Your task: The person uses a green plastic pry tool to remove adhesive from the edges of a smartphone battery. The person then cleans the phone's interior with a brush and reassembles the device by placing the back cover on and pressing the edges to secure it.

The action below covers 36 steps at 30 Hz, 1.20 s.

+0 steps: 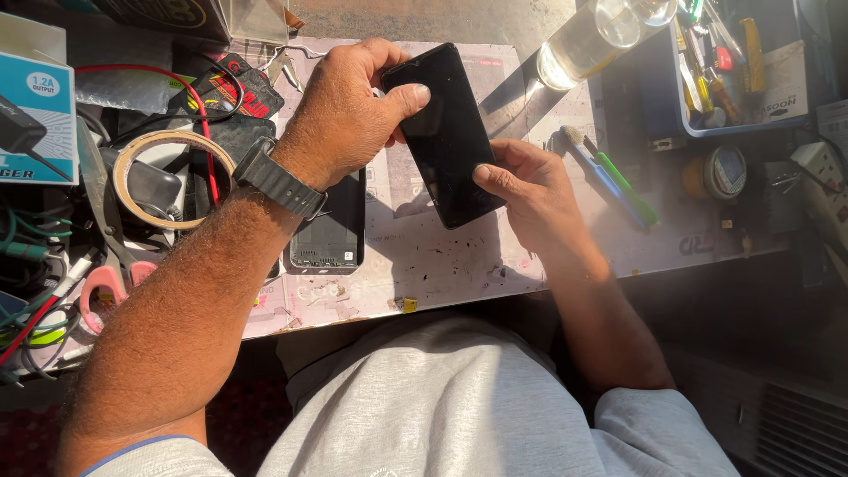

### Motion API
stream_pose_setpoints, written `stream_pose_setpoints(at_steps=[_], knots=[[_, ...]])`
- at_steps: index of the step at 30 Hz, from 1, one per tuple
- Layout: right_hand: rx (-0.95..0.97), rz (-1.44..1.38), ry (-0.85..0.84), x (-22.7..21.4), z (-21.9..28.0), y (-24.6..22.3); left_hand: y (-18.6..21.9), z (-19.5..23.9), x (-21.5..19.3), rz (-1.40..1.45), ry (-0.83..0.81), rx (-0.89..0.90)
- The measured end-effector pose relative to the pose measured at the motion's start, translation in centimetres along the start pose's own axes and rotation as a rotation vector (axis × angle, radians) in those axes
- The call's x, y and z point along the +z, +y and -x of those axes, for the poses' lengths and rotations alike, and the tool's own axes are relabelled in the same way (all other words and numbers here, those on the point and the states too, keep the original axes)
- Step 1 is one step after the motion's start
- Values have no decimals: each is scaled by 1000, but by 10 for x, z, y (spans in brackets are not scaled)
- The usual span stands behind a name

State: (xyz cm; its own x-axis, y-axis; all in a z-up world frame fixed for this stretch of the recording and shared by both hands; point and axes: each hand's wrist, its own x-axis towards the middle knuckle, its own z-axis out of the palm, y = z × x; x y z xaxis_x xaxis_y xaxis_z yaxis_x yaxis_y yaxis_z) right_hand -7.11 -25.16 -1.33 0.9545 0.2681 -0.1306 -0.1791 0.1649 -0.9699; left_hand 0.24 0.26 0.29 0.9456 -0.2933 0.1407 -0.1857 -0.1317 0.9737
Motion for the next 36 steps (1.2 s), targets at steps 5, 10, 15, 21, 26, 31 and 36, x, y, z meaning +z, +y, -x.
stream_pose_setpoints(at_steps=[5, 10, 15, 21, 26, 31, 36], knots=[[64, -94, 17, -6, -1, 14, 1, 0, -5, 108, -50, -42], [37, -76, 25, -5, -3, 22, -2, -1, -6, 25, -18, -18], [-30, 60, 85, 5, -1, 15, -5, -2, -2, 110, 27, -40], [-283, 895, 314, 35, 1, -6, -5, -7, 7, 235, 51, -169], [-673, 1254, 240, 62, -5, -18, -11, -2, 8, 388, -41, -161], [-904, 1410, 160, 85, -21, -24, -25, -6, -2, 418, -22, -65], [-1037, 1249, 122, 94, -21, -24, -43, -16, -17, 553, 49, -21]])
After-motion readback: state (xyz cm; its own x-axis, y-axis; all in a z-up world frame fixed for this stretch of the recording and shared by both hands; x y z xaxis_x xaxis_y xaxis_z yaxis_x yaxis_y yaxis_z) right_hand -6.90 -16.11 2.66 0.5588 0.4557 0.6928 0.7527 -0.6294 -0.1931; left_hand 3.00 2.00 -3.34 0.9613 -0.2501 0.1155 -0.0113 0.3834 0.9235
